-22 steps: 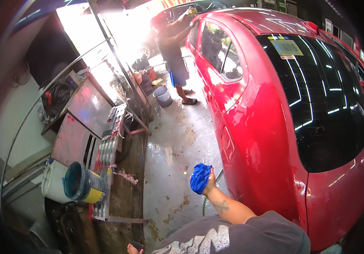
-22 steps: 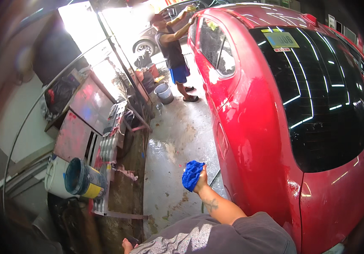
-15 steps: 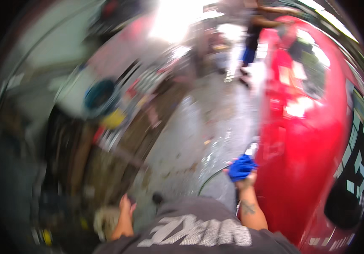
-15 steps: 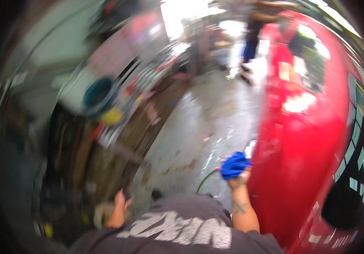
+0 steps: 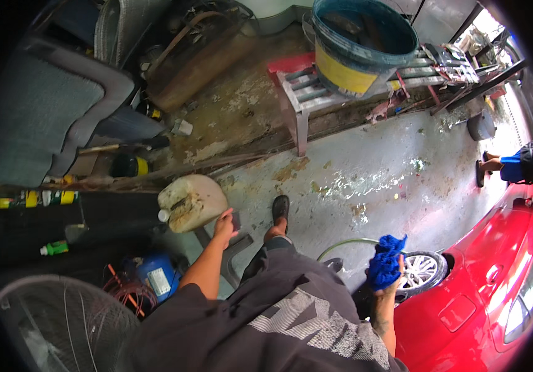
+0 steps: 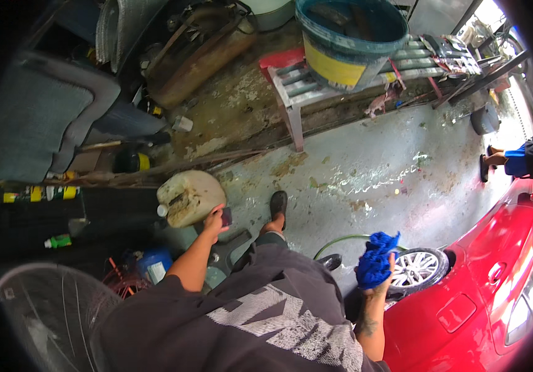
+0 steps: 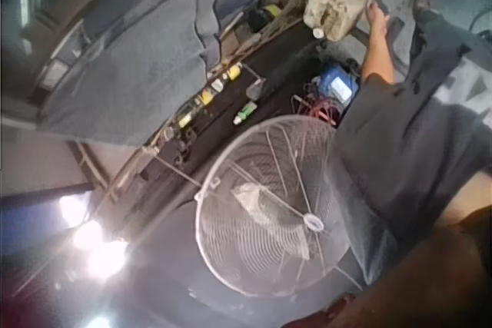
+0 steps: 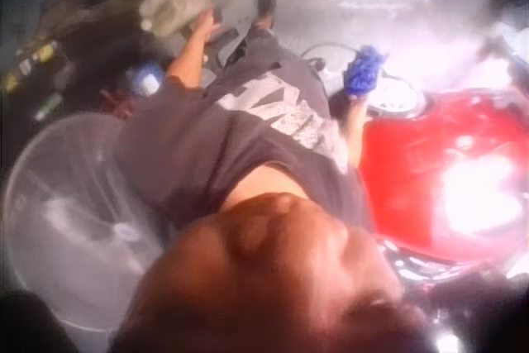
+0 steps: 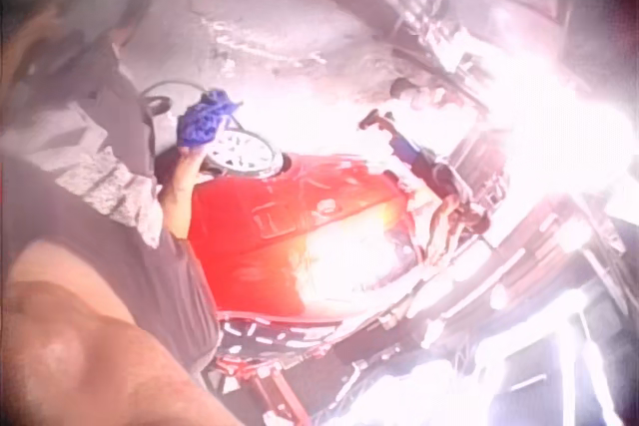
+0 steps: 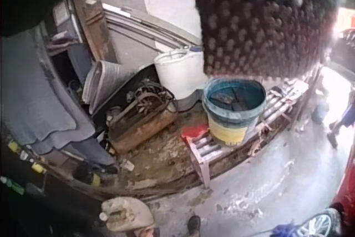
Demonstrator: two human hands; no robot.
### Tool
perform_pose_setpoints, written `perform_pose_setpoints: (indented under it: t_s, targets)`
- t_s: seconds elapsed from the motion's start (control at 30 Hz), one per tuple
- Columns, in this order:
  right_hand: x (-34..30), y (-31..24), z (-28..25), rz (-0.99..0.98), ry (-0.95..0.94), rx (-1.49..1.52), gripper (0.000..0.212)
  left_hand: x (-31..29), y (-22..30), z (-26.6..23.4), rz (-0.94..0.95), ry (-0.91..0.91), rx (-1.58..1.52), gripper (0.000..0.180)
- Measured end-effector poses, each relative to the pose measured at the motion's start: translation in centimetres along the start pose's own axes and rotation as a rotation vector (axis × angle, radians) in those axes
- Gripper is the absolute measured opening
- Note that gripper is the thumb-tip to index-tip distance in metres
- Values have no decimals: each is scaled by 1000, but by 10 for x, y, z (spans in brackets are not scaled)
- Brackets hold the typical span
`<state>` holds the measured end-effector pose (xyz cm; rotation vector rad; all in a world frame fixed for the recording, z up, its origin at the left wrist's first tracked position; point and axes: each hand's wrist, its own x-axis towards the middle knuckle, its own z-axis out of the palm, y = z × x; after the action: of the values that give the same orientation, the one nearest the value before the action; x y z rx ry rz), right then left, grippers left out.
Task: The person wipes the rear quarter panel and roof of a red car using a blue microfiber cloth. They repeatedly rub the surface and occasionally touch the car with their bare hand to check the finish.
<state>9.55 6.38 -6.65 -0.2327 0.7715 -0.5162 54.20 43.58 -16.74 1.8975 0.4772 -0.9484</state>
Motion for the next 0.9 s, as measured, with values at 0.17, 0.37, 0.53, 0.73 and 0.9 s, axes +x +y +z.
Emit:
perform_pose_setpoints:
  t_s: [0.17,0.37,0.53,0.73,0.9]
  targets:
    - [96,10,115,-30,-108,-36,61,86,28,-48,-145,113,-87,35]
    - [147,-34,265,-141,-181,0,78,86,269,42,286,-188,-337,32]
    - [186,-128,405,-314,-248,-610,59,-65,511,153,1170,-504,-151,41]
    - [278,-213,516,-1165,-89,-1437,73,-7,684,352,1560,-717,924,41]
    - [367,-189,520,-997,95,-2017,88,88,706,423,1516,-505,1762,61]
